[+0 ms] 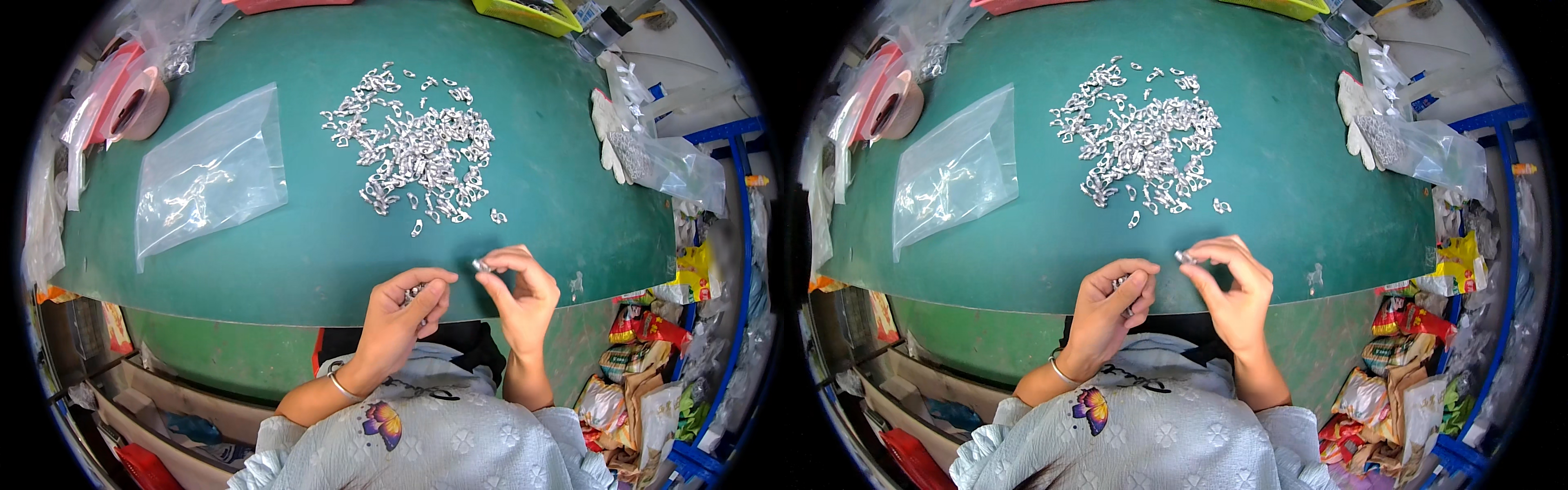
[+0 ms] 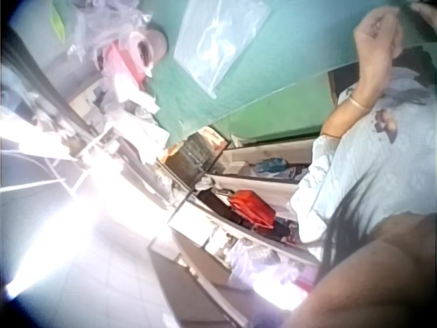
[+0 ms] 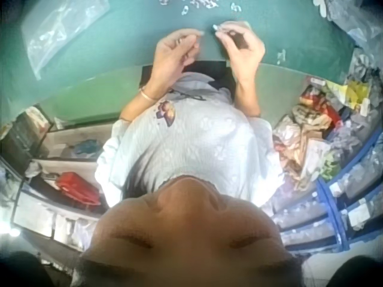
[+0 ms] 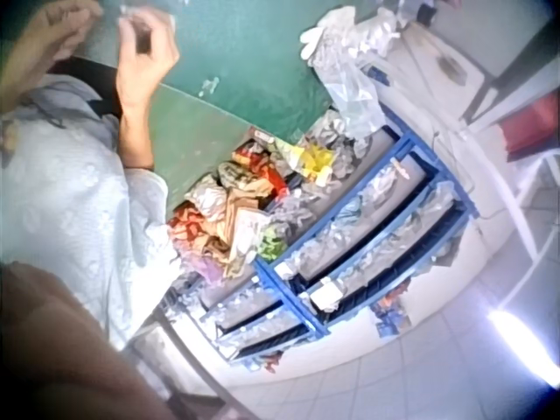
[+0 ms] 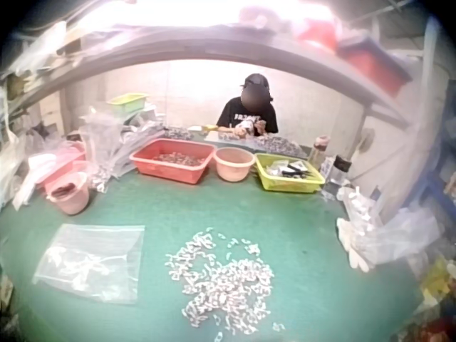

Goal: The person sits at a green workbench and repeatedly picks up small silver metal parts, snaps them together by hand, and places the assembled units on the table. The person briefly bends down to retrieve a dropped part and resumes the same assembly process.

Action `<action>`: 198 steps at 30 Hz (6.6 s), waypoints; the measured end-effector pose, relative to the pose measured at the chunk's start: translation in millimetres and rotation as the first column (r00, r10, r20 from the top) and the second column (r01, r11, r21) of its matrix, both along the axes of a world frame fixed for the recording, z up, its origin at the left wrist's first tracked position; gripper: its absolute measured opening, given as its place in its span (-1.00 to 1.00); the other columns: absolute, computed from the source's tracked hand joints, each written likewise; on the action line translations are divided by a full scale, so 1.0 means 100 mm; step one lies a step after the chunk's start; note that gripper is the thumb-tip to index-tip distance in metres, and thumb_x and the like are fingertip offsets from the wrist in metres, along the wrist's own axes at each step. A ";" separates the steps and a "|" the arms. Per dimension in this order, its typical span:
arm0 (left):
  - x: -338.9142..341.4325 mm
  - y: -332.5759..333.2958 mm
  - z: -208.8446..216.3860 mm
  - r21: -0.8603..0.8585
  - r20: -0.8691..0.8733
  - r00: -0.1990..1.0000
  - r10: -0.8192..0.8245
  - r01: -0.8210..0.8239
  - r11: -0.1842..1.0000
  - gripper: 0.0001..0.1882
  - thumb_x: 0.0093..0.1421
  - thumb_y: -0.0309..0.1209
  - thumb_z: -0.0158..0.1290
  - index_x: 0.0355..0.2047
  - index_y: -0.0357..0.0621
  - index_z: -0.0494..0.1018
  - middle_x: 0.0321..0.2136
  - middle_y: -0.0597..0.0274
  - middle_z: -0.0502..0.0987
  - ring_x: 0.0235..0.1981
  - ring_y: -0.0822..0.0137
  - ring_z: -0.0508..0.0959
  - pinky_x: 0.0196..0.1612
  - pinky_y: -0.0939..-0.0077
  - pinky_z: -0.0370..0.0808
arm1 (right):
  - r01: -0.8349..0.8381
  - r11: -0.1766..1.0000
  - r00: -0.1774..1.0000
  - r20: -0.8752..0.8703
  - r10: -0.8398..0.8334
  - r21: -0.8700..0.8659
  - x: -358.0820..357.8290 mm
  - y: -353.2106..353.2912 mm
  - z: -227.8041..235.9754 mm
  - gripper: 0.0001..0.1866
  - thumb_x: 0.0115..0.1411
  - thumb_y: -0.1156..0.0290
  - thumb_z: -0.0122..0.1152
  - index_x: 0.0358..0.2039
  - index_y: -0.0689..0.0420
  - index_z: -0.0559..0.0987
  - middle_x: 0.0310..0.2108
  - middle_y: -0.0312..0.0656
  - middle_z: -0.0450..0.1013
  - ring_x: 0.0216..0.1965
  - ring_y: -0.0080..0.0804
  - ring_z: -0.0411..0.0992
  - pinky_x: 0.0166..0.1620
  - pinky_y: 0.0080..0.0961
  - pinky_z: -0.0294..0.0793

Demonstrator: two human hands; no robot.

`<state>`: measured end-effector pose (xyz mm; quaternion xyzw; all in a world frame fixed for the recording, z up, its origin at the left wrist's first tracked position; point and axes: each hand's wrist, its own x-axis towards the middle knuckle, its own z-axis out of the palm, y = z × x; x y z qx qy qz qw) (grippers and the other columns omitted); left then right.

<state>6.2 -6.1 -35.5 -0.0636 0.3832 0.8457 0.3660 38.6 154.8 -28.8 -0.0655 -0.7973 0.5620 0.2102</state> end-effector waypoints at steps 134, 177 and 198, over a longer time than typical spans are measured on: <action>-0.04 0.02 0.08 -0.224 -0.317 0.948 -0.005 -0.070 0.972 -0.82 0.06 -0.60 0.06 -0.27 -0.35 0.47 -0.50 0.27 0.46 -0.68 0.66 0.23 -0.68 0.79 0.11 | 0.045 0.986 0.997 -0.072 -0.034 0.163 -0.02 -0.05 0.20 -0.79 -0.10 0.73 0.19 -0.38 0.30 0.56 -0.44 -0.11 0.45 -0.46 -0.41 0.40 -0.40 -0.59 0.39; 0.06 -0.05 0.30 -0.193 -0.646 0.763 0.012 -0.179 0.965 -0.77 -0.06 -0.68 0.14 -0.33 -0.30 0.47 -0.47 0.27 0.50 -0.52 0.59 0.41 -0.47 0.71 0.34 | -0.151 0.986 0.977 -0.164 0.138 -0.065 0.16 -0.20 0.29 -0.83 -0.15 0.67 0.28 -0.47 0.31 0.52 -0.48 -0.13 0.44 -0.40 -0.33 0.36 -0.32 -0.51 0.32; 0.01 -0.13 0.21 0.356 -0.124 0.991 -0.047 0.088 0.930 -0.76 0.19 -0.48 -0.14 -0.16 -0.36 0.36 -0.35 -0.02 0.48 -0.66 0.52 0.27 -0.65 0.72 0.14 | -0.127 0.989 0.974 -0.197 0.109 -0.078 0.19 -0.16 0.27 -0.86 -0.09 0.64 0.24 -0.45 0.33 0.50 -0.47 -0.11 0.44 -0.41 -0.32 0.35 -0.31 -0.49 0.32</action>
